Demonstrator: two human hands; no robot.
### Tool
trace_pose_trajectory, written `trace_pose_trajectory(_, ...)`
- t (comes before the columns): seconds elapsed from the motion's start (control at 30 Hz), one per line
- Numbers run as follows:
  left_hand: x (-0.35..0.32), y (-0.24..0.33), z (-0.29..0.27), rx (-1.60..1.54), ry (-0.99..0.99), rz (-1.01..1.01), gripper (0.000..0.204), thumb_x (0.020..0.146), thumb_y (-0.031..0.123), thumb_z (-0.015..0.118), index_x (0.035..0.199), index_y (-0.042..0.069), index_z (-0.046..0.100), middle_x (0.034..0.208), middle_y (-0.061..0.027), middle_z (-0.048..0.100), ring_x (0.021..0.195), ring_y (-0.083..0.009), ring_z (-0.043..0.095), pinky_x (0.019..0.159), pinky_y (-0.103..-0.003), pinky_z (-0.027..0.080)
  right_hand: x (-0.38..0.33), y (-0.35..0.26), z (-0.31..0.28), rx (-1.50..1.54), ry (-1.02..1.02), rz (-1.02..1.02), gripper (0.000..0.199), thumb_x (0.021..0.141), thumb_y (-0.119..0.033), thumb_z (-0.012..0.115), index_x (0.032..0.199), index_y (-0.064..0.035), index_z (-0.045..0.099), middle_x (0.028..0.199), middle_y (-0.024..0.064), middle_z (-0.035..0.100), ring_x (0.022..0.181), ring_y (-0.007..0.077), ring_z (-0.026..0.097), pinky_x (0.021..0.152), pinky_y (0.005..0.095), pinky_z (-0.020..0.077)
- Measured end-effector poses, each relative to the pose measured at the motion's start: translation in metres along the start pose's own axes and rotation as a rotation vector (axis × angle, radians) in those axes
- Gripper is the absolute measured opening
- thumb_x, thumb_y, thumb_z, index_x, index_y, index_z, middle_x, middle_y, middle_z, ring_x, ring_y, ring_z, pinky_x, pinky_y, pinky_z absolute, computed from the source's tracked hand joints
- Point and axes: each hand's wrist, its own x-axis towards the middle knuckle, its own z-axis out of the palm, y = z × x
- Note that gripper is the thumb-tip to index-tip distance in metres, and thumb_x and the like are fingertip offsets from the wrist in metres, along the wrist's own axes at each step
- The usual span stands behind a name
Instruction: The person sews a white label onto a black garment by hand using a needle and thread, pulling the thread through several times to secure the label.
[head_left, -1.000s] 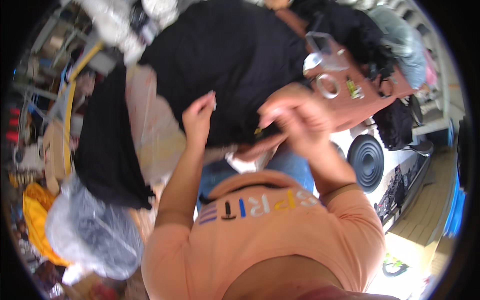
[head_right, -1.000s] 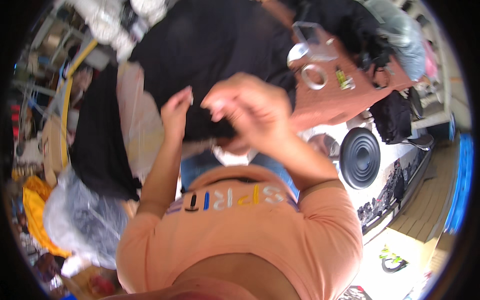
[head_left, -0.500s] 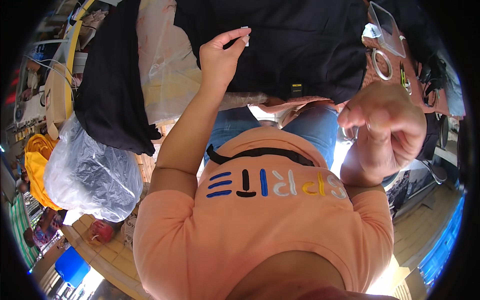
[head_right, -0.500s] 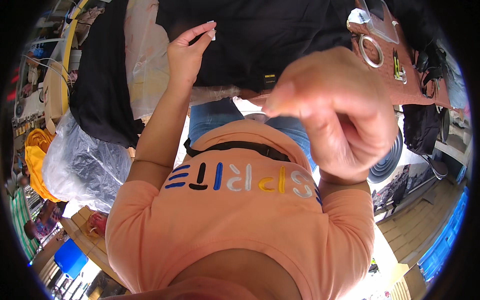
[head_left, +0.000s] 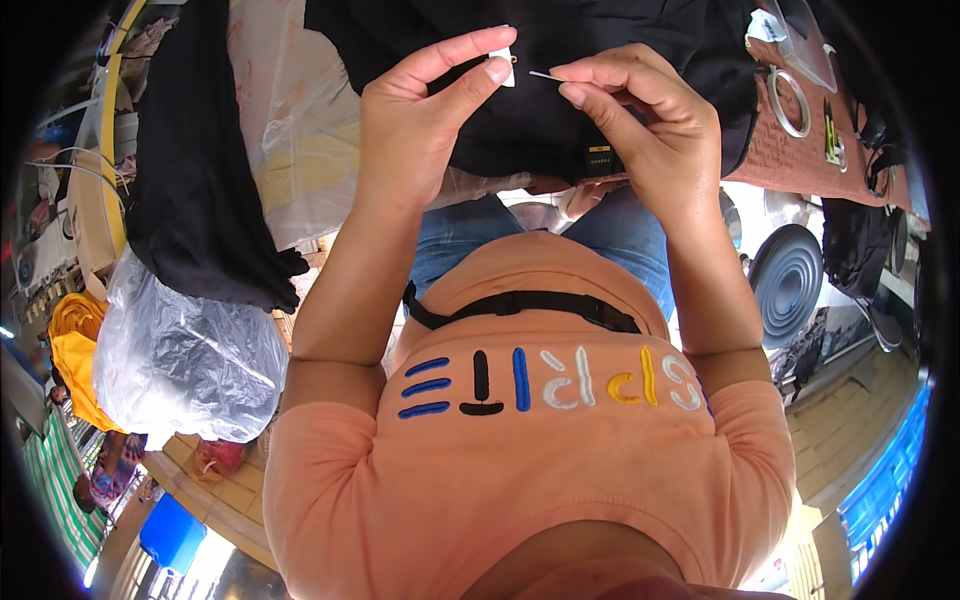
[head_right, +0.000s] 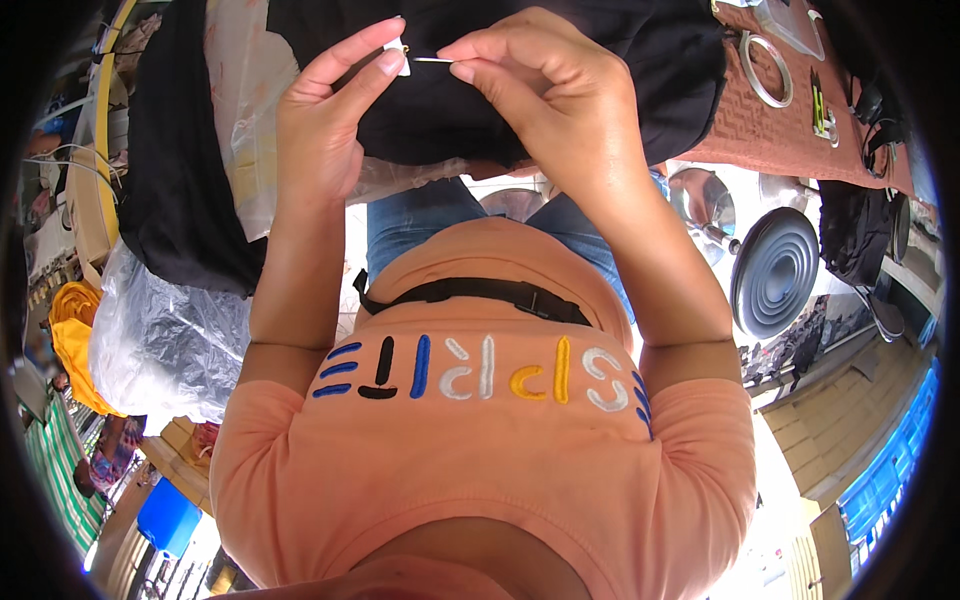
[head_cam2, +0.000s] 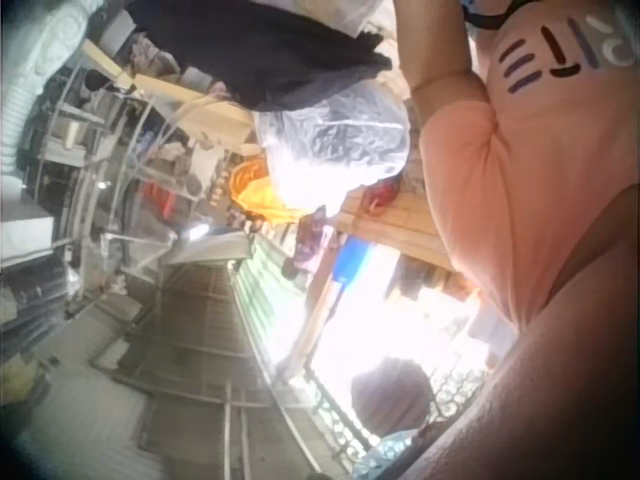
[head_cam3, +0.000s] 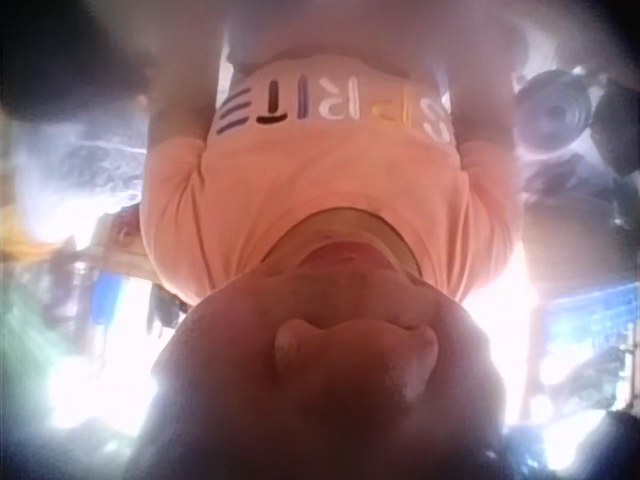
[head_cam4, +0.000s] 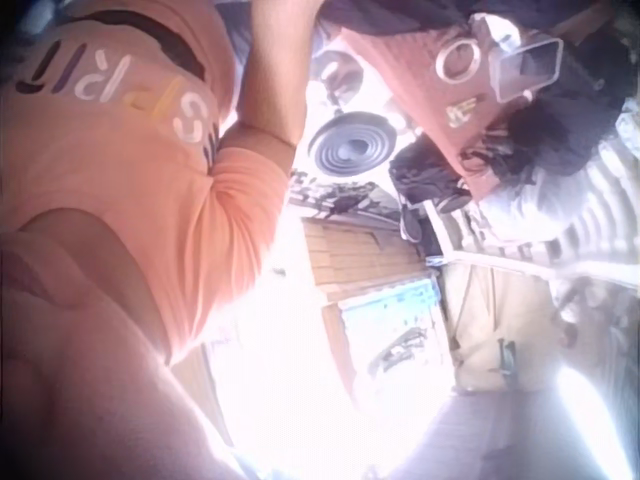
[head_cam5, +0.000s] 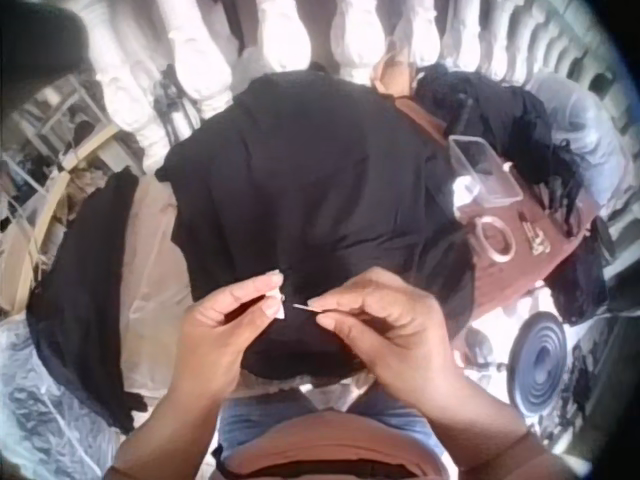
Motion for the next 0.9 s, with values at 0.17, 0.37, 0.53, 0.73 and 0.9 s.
trace_pose_trajectory(0.17,0.0047,-0.0034,-0.0027,-0.059,-0.041,-0.036,0.024,0.082,0.002,0.067,0.106,-0.001,0.066,0.102,-0.009,0.067,0.085,-0.0092,0.062,0.078,-0.02,0.05,0.0046,0.0009,0.0008,-0.117,-0.001,-0.08,0.016,0.078,0.006,0.067,0.093,-0.0003,0.07,0.084,0.0032,0.063,0.079,0.0094,0.059,0.07,0.0193,0.0449)
trace_pose_trajectory(0.37,0.0052,-0.0033,-0.0025,-0.081,-0.055,-0.045,0.024,0.082,0.001,0.067,0.106,-0.001,0.066,0.101,-0.0089,0.067,0.084,-0.0088,0.063,0.078,-0.019,0.05,0.0066,0.0011,0.0008,-0.165,0.01,-0.113,0.017,0.078,0.006,0.067,0.093,-0.0008,0.07,0.083,0.0035,0.063,0.078,0.0096,0.059,0.07,0.0198,0.045)
trace_pose_trajectory(0.53,0.0051,-0.0026,-0.0025,-0.062,-0.061,-0.043,0.023,0.082,0.002,0.067,0.105,-0.001,0.066,0.1,-0.0089,0.068,0.085,-0.0087,0.063,0.079,-0.019,0.05,0.0068,0.0021,0.0001,-0.173,0.007,-0.125,0.017,0.078,0.006,0.067,0.093,-0.0012,0.07,0.082,0.0033,0.063,0.077,0.0096,0.058,0.069,0.0199,0.0448)
trace_pose_trajectory(0.73,0.0047,-0.0037,-0.0017,-0.035,-0.062,-0.022,0.022,0.083,0.003,0.067,0.104,-0.001,0.067,0.101,-0.0095,0.068,0.087,-0.0091,0.063,0.08,-0.02,0.05,0.0061,0.0022,0.0003,-0.186,0.011,-0.129,0.017,0.077,0.006,0.067,0.093,-0.0012,0.07,0.081,0.0031,0.063,0.077,0.0095,0.058,0.069,0.0198,0.0443)
trace_pose_trajectory(0.9,0.0046,-0.0031,-0.0013,-0.031,-0.058,-0.013,0.021,0.083,0.003,0.066,0.104,-0.001,0.067,0.101,-0.0099,0.068,0.087,-0.0095,0.063,0.08,-0.02,0.05,0.0054,0.0007,-0.0011,-0.197,0.003,-0.141,0.017,0.077,0.006,0.068,0.092,-0.0012,0.07,0.081,0.0029,0.062,0.076,0.0095,0.058,0.068,0.0197,0.044)
